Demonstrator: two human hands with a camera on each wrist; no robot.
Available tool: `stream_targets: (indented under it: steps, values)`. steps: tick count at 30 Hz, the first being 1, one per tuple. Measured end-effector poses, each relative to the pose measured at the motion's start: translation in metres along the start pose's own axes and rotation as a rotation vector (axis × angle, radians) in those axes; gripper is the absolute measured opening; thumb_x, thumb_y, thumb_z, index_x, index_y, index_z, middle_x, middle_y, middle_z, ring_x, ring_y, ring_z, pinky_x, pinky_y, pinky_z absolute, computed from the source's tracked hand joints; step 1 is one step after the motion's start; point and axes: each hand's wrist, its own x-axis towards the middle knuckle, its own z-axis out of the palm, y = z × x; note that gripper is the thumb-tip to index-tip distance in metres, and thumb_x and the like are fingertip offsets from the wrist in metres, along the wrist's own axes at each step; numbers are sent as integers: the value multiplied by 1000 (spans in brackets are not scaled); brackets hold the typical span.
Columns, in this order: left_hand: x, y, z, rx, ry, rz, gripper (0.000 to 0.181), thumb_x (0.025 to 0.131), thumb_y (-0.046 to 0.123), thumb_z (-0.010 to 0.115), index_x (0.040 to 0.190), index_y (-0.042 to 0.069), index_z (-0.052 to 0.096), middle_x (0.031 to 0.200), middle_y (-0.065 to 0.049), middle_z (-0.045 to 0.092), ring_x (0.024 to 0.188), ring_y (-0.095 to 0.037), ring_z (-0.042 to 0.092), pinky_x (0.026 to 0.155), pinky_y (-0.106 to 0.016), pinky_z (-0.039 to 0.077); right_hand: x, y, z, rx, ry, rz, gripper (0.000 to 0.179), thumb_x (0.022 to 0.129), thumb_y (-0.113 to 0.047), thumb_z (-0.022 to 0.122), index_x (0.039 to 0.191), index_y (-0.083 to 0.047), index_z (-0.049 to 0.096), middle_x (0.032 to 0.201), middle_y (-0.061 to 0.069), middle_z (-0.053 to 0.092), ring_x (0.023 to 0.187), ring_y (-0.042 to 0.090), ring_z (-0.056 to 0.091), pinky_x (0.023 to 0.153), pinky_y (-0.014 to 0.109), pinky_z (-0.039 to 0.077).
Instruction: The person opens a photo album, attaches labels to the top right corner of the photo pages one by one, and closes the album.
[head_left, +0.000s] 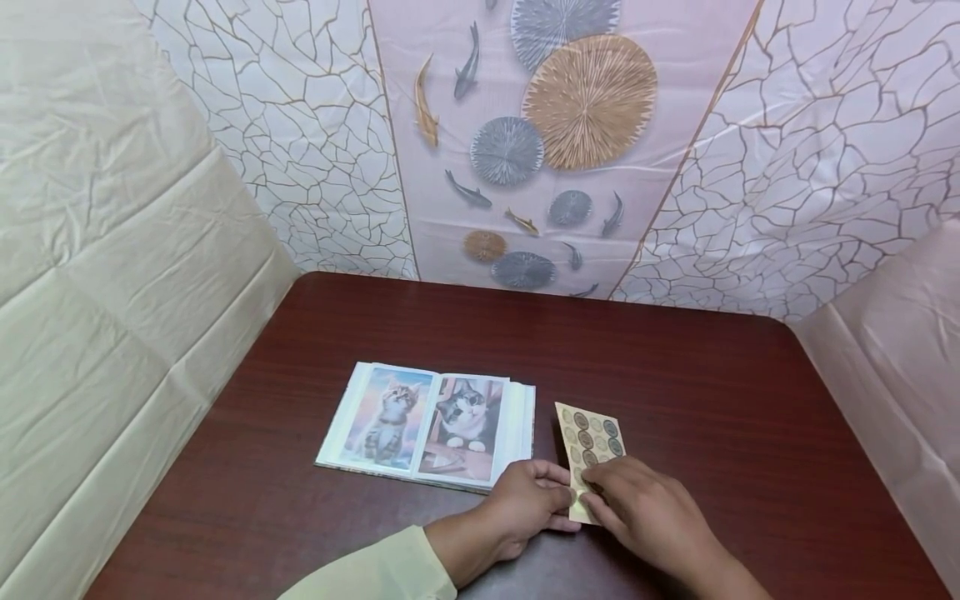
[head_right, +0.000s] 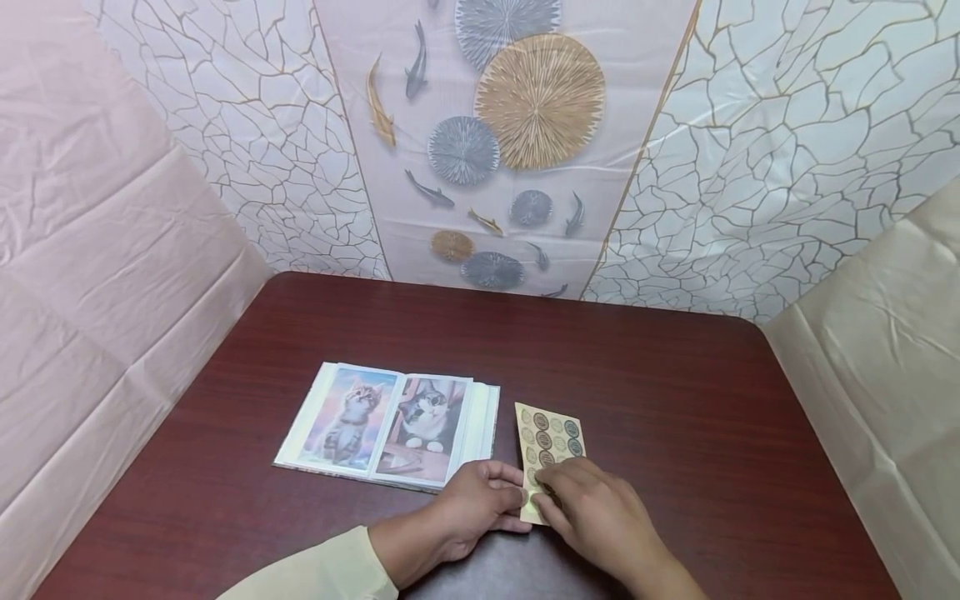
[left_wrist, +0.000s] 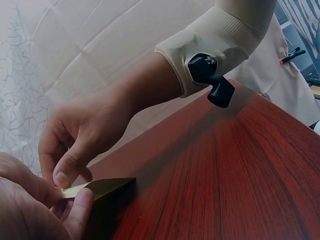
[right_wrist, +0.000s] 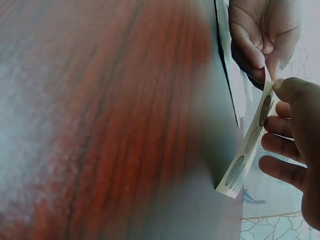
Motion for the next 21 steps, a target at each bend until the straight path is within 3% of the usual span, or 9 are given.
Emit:
stream_targets:
  steps: [21]
  values:
    - [-2, 1, 0, -14, -39, 41, 18, 87, -13, 59, 100, -3, 66, 87, -10, 69, 72, -15, 64, 67, -36, 62, 8, 0, -1, -2, 37, -4, 28, 100, -41, 64, 100, -16, 76, 95, -8, 73, 86, 10, 68, 62, 33, 57]
